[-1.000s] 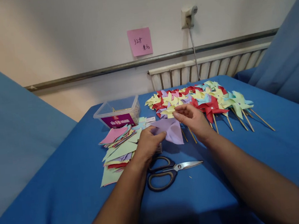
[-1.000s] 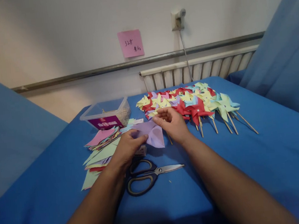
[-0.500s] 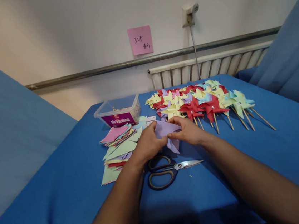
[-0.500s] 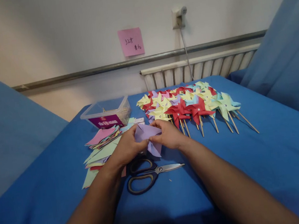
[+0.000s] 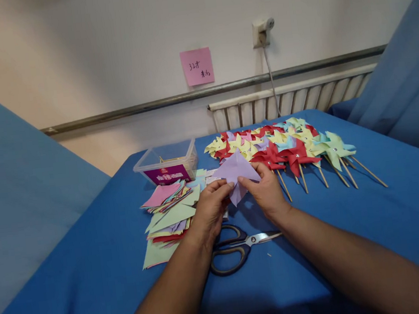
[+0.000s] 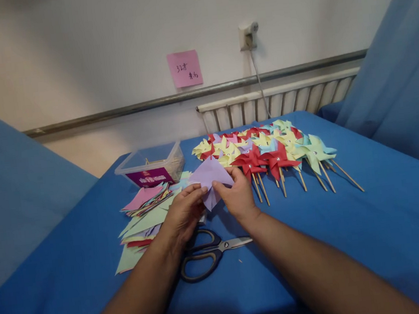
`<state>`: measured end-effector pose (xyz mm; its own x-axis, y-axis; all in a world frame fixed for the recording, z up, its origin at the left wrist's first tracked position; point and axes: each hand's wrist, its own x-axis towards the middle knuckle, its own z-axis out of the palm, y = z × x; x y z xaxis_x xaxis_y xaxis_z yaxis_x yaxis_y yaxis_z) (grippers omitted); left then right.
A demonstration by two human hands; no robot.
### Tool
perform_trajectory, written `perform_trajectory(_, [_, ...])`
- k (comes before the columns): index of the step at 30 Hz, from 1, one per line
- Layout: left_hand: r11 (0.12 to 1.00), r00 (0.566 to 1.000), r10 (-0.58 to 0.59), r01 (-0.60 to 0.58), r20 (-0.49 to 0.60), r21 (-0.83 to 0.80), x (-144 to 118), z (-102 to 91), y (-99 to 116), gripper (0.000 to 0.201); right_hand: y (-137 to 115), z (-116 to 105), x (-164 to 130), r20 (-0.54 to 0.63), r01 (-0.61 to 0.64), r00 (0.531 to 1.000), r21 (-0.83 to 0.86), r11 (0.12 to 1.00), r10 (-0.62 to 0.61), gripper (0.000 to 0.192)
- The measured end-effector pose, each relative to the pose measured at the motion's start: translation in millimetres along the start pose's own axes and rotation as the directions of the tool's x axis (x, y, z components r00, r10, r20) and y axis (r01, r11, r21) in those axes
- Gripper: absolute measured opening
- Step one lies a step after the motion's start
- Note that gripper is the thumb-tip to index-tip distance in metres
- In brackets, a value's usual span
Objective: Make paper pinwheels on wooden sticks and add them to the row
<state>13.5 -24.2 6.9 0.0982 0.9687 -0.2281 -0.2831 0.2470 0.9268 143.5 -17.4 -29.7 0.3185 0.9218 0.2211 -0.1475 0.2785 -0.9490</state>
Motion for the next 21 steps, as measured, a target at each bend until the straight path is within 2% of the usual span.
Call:
perform_trajectory(7, [0.998, 0.999, -0.002, 0.004, -0.039, 0.061, 6.1, -4.6, -7.5, 0.030, 3.5, 4.6, -4.2, 0.096, -0.120, 0.989, 0.070, 0.990, 0.113, 0.037])
perform_trajectory(10, [0.999, 0.999, -0.001, 0.004, -0.051, 0.049, 5.1, -4.6, -4.8, 0.027, 2.1, 4.5, -4.2, 0.116, -0.085, 0.990, 0.083, 0.993, 0.075, 0.037])
perform_trajectory(12, [1.000, 0.999, 0.003, -0.004, -0.052, -0.014, 4.3, -4.6, -0.7, 0.024, -1.1, 2.7, -5.1, 0.123, 0.020, 0.992, 0.062, 0.998, -0.027, 0.039])
perform_trajectory(14, [0.994, 0.998, 0.003, -0.009, -0.056, -0.108, 4.4, -5.5, 4.6, 0.021, -5.8, -0.3, -7.1, 0.135, 0.177, 0.976, -0.035, 0.984, -0.171, 0.047])
perform_trajectory(16, [0.980, 0.998, -0.006, -0.008, -0.066, -0.200, 4.9, -6.9, 10.1, 0.021, -11.0, -3.8, -9.7, 0.186, 0.350, 0.929, -0.172, 0.921, -0.318, 0.055])
perform_trajectory(18, [0.966, 0.997, -0.032, 0.012, -0.071, -0.260, 5.2, -8.3, 15.0, 0.025, -15.2, -6.7, -11.8, 0.280, 0.492, 0.863, -0.275, 0.826, -0.421, 0.060])
perform_trajectory(21, [0.954, 0.996, -0.064, 0.043, -0.062, -0.297, 4.4, -8.7, 19.1, 0.029, -17.6, -9.2, -12.3, 0.407, 0.606, 0.784, -0.343, 0.717, -0.469, 0.056])
